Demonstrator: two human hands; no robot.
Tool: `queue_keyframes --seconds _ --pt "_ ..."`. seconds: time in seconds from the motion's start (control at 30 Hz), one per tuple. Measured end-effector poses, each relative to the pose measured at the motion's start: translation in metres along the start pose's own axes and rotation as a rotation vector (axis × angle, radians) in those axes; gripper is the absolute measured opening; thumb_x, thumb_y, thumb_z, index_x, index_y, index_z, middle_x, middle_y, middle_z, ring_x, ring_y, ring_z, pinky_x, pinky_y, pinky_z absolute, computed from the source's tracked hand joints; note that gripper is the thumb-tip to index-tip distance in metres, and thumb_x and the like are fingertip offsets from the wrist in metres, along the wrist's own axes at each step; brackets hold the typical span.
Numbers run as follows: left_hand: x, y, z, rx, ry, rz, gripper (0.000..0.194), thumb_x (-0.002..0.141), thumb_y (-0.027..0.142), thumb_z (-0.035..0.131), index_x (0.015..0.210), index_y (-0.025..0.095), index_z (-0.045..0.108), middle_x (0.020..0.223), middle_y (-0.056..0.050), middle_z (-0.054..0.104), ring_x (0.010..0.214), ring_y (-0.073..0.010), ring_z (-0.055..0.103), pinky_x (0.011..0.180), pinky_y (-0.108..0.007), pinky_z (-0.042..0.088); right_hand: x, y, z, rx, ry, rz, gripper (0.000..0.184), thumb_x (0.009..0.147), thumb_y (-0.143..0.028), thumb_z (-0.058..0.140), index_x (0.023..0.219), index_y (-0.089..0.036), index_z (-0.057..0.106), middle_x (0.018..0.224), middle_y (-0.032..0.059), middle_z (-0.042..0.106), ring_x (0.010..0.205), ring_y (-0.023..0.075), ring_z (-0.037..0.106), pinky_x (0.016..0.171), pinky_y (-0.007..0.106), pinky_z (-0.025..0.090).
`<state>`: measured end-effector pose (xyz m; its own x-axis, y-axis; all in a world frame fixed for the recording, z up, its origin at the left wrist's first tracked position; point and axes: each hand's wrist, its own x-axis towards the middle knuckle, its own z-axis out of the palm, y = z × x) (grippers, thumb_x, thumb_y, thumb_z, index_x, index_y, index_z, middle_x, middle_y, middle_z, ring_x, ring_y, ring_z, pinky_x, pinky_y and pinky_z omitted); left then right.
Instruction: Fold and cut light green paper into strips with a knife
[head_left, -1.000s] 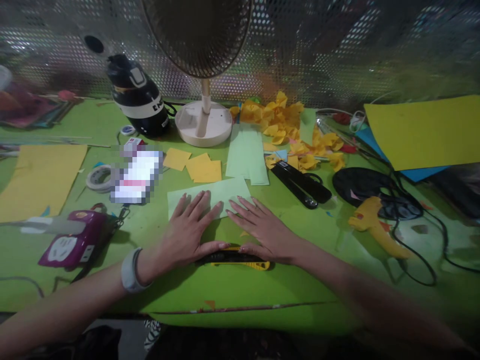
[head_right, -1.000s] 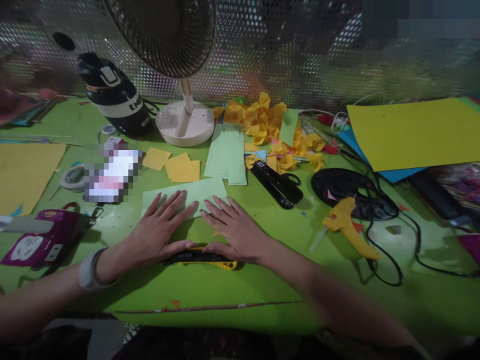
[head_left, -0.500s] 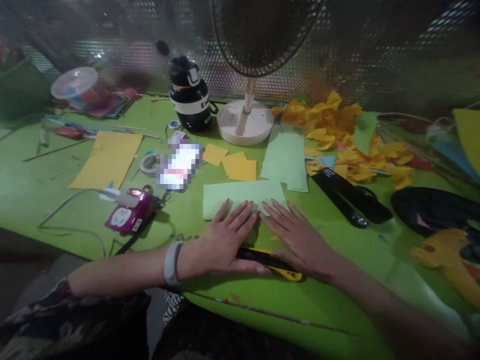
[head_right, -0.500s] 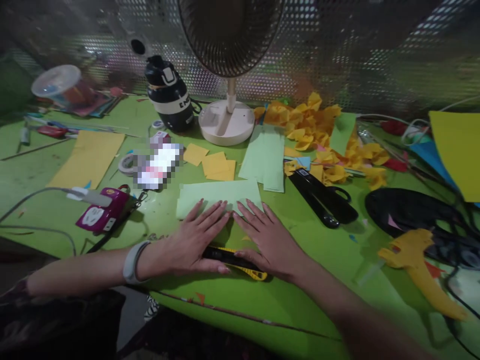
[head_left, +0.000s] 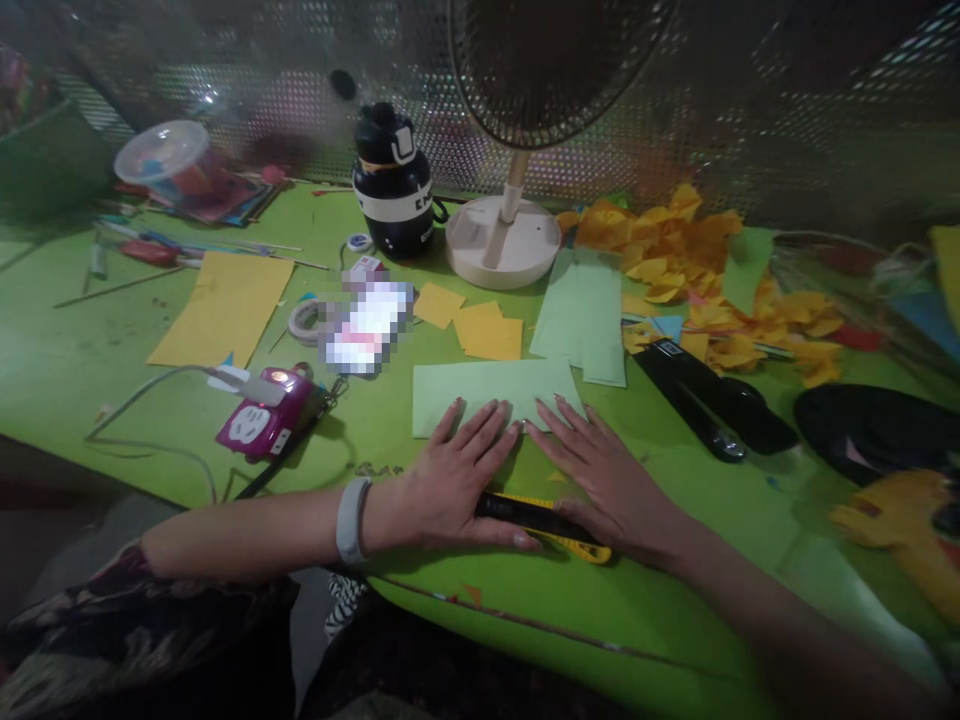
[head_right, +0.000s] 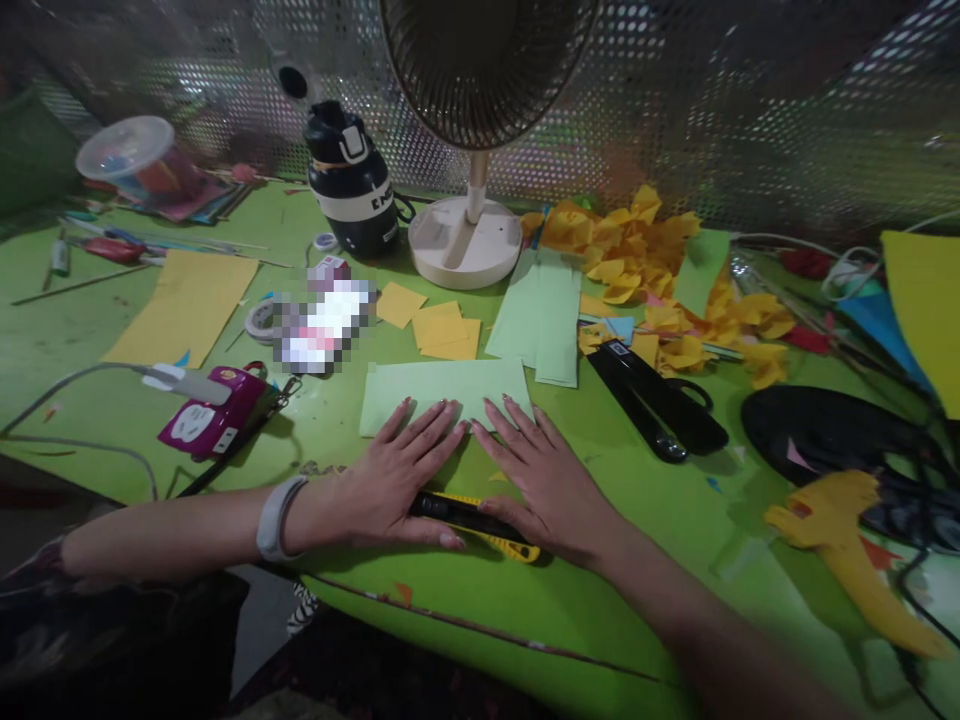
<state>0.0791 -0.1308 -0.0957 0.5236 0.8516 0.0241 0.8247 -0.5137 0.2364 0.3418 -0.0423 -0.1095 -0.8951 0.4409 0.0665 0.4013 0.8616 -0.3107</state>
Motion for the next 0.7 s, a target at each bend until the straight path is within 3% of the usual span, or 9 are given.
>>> queue_keyframes --seconds 0.2,0.43,0.7 --pt "-0.001 -0.003 0.006 0.004 0.039 0.030 0.122 0.090 0.092 0.039 0.172 0.014 -0.007 0.177 -0.022 0.018 0.163 -0.0420 0.017 0.132 -0.063 0.009 0.002 -0.005 -0.006 -0.009 -0.035 0.031 0.087 0.103 -0.076 0.030 0.172 -0.026 0.013 0.178 0.0096 0.013 0.165 0.0363 0.010 0.128 0.068 0.023" --pt "-0.002 -0.004 0.007 0.022 0.071 0.036 0.118 0.092 0.091 0.035 0.172 0.016 -0.006 0.176 -0.021 0.023 0.163 -0.0409 0.021 0.132 -0.062 0.008 0.005 -0.009 -0.010 0.027 -0.096 0.071 0.090 0.100 -0.082 0.023 0.172 -0.028 0.014 0.179 0.0083 0.006 0.165 0.0357 0.002 0.130 0.068 0.018" --pt "0.001 -0.007 0.009 0.032 0.066 0.048 0.116 0.091 0.092 0.032 0.172 0.012 0.009 0.173 -0.024 0.030 0.163 -0.0403 0.021 0.132 -0.063 0.006 0.009 -0.010 -0.011 -0.010 -0.096 0.104 0.090 0.099 -0.083 0.028 0.171 -0.030 0.023 0.178 0.0079 0.007 0.165 0.0376 0.003 0.129 0.069 0.017"
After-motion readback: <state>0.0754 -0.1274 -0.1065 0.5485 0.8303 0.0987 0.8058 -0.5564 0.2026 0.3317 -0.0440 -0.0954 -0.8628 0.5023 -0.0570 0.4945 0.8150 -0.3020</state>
